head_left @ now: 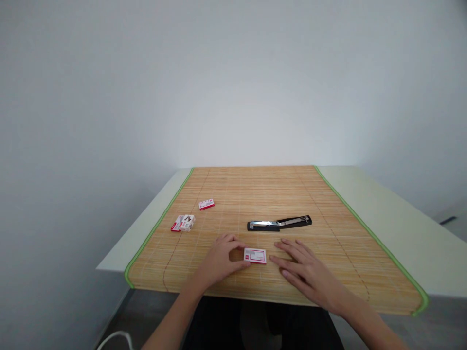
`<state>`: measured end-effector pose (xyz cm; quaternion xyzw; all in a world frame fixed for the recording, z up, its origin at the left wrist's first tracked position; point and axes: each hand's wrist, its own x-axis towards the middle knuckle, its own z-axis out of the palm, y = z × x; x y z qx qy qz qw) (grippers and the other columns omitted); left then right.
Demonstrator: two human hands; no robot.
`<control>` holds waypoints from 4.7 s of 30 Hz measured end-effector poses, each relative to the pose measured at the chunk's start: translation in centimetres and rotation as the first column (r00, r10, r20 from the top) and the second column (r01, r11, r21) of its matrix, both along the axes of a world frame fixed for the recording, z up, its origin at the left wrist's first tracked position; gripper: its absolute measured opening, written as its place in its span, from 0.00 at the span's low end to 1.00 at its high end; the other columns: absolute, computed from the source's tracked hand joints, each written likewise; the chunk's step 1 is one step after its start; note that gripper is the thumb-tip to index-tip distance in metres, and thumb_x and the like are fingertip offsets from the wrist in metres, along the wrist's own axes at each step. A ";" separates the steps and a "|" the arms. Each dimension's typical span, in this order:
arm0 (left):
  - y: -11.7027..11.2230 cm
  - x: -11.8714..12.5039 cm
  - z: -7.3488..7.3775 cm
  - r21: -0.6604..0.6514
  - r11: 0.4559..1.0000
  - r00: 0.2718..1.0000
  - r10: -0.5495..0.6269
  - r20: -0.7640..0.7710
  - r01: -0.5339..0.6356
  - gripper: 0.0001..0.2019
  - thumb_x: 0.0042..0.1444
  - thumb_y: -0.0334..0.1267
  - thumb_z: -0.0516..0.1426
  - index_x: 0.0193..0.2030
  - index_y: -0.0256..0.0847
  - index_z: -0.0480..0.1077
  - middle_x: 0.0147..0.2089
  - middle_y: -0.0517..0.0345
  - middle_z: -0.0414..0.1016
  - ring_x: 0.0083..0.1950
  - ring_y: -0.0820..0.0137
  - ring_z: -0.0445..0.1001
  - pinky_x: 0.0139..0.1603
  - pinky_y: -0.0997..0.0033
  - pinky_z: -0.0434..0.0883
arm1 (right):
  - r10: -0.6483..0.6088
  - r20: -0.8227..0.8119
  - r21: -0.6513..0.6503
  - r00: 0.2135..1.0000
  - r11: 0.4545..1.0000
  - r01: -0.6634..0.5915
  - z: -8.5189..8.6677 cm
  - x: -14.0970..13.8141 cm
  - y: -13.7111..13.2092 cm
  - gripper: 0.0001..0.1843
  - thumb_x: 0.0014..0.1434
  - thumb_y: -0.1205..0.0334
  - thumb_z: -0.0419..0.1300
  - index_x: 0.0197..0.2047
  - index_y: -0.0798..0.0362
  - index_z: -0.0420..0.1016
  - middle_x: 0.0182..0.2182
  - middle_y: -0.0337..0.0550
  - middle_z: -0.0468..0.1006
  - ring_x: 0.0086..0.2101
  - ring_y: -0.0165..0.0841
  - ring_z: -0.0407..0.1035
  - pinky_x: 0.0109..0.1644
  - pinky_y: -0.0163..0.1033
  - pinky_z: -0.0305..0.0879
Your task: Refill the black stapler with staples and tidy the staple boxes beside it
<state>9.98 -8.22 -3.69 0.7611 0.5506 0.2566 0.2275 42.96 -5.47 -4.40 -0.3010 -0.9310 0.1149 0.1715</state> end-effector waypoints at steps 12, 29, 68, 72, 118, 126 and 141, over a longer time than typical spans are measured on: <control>1.1 4.3 -0.8 0.043 0.997 0.998 -0.062 0.027 0.061 0.22 0.51 0.56 0.70 0.51 0.53 0.78 0.51 0.58 0.74 0.54 0.60 0.71 0.57 0.58 0.66 | 0.203 0.203 -0.068 0.958 0.979 -0.193 1.6 2.6 2.6 0.31 0.74 0.53 0.53 0.75 0.32 0.50 0.75 0.36 0.48 0.72 0.43 0.46 0.76 0.61 0.41; 1.7 5.5 -1.1 0.062 0.995 0.996 -0.084 0.008 0.083 0.25 0.51 0.60 0.68 0.52 0.52 0.79 0.47 0.56 0.74 0.53 0.58 0.70 0.55 0.58 0.66 | 0.276 0.019 -0.205 0.961 0.942 -0.266 3.3 4.1 4.6 0.25 0.66 0.53 0.63 0.66 0.34 0.70 0.69 0.34 0.64 0.70 0.43 0.54 0.75 0.60 0.49; 1.0 3.9 -0.7 0.045 0.999 0.999 -0.027 0.023 0.026 0.20 0.51 0.55 0.69 0.47 0.49 0.77 0.47 0.56 0.76 0.53 0.58 0.72 0.55 0.58 0.65 | 0.197 0.015 -0.060 0.980 0.979 -0.196 4.6 -6.1 4.9 0.07 0.52 0.66 0.71 0.34 0.45 0.83 0.46 0.41 0.78 0.51 0.43 0.70 0.60 0.53 0.62; 1.0 3.9 -0.8 0.055 0.998 0.999 -0.020 0.030 0.018 0.20 0.51 0.55 0.69 0.46 0.49 0.77 0.47 0.57 0.76 0.52 0.59 0.72 0.55 0.59 0.65 | 0.221 0.036 -0.073 0.975 0.973 -0.218 4.6 -6.1 5.1 0.07 0.53 0.67 0.70 0.35 0.46 0.82 0.45 0.40 0.78 0.50 0.42 0.70 0.59 0.51 0.62; 1.2 3.7 -1.1 0.074 0.996 0.997 -0.045 0.056 0.040 0.21 0.52 0.56 0.69 0.47 0.49 0.76 0.48 0.58 0.76 0.53 0.60 0.72 0.55 0.60 0.63 | 0.168 -0.154 -0.140 0.974 0.972 -0.190 2.1 -6.0 4.7 0.10 0.65 0.65 0.65 0.48 0.44 0.83 0.54 0.45 0.76 0.56 0.40 0.68 0.61 0.47 0.65; 1.2 3.8 -1.1 0.072 0.997 0.998 -0.039 0.040 0.036 0.20 0.51 0.55 0.70 0.47 0.49 0.76 0.47 0.58 0.76 0.53 0.60 0.72 0.55 0.60 0.63 | 0.199 -0.099 -0.130 0.975 0.969 -0.210 3.2 -5.7 4.9 0.09 0.61 0.67 0.68 0.44 0.47 0.83 0.52 0.45 0.76 0.54 0.40 0.69 0.60 0.46 0.66; 1.1 3.8 -1.2 0.079 0.997 0.999 -0.028 0.035 0.026 0.20 0.51 0.54 0.70 0.47 0.49 0.77 0.46 0.58 0.76 0.52 0.60 0.71 0.54 0.61 0.63 | 0.165 -0.043 -0.058 0.985 0.984 -0.167 3.1 -5.8 3.8 0.09 0.68 0.66 0.59 0.46 0.47 0.81 0.51 0.46 0.76 0.51 0.39 0.70 0.57 0.46 0.67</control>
